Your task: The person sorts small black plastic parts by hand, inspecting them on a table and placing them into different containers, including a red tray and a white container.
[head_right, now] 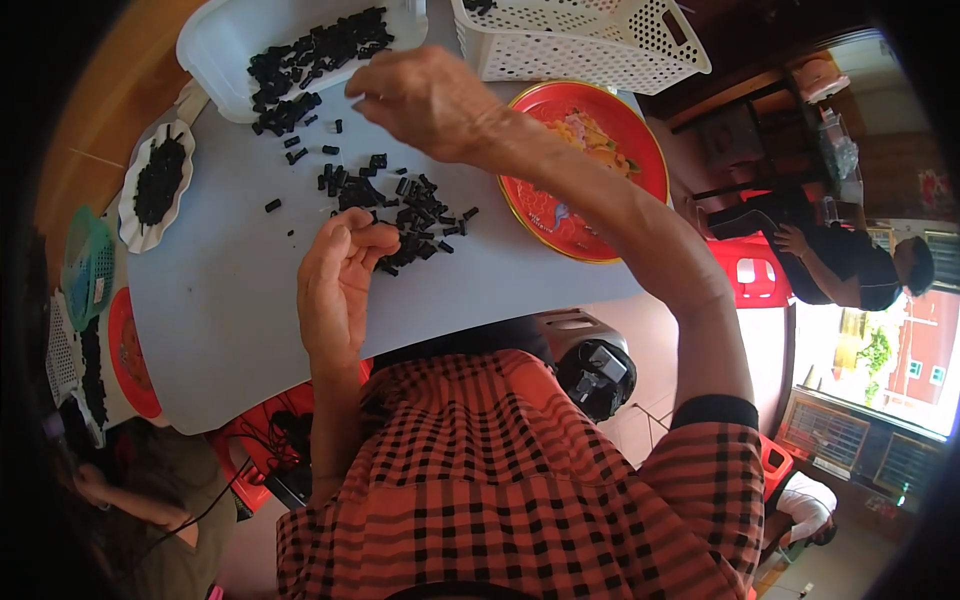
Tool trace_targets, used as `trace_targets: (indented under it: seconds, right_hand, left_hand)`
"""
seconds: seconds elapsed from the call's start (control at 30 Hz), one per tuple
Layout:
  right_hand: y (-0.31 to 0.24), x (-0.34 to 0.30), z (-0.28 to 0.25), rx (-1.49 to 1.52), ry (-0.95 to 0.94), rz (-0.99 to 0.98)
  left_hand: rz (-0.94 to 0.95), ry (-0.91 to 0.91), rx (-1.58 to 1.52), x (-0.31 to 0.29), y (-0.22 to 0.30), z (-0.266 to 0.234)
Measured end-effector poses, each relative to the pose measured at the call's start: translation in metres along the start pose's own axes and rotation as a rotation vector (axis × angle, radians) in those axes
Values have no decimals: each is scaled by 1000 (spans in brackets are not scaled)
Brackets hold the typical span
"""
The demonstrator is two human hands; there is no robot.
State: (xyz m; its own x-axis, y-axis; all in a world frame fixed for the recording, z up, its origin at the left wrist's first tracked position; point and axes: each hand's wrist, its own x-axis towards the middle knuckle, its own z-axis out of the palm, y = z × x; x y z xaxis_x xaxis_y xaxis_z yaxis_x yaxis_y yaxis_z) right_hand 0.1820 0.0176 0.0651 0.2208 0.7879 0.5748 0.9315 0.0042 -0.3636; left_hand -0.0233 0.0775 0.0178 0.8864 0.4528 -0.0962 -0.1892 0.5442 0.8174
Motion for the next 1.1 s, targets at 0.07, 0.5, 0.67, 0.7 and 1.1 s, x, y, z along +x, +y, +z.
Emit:
trace_targets:
  seconds: [0.07,0.5,0.67,0.7,1.1]
  right_hand:
    - [14,-7,16,-3,-179,26]
    - [2,-7,25,-11,-563,190]
    - [5,13,57,-4,-381,68]
    - [3,15,60,-30,-460,77]
    - [-27,-20,24,627,-356,431]
  left_hand:
    - [9,-6,6,0,2,-1]
    - [-25,20,43,-1,-5,-10]
    - [-13,27,59,1,-7,-7]
    - [-2,30,67,1,-7,-7]
    - [305,164,479,-2,12,0]
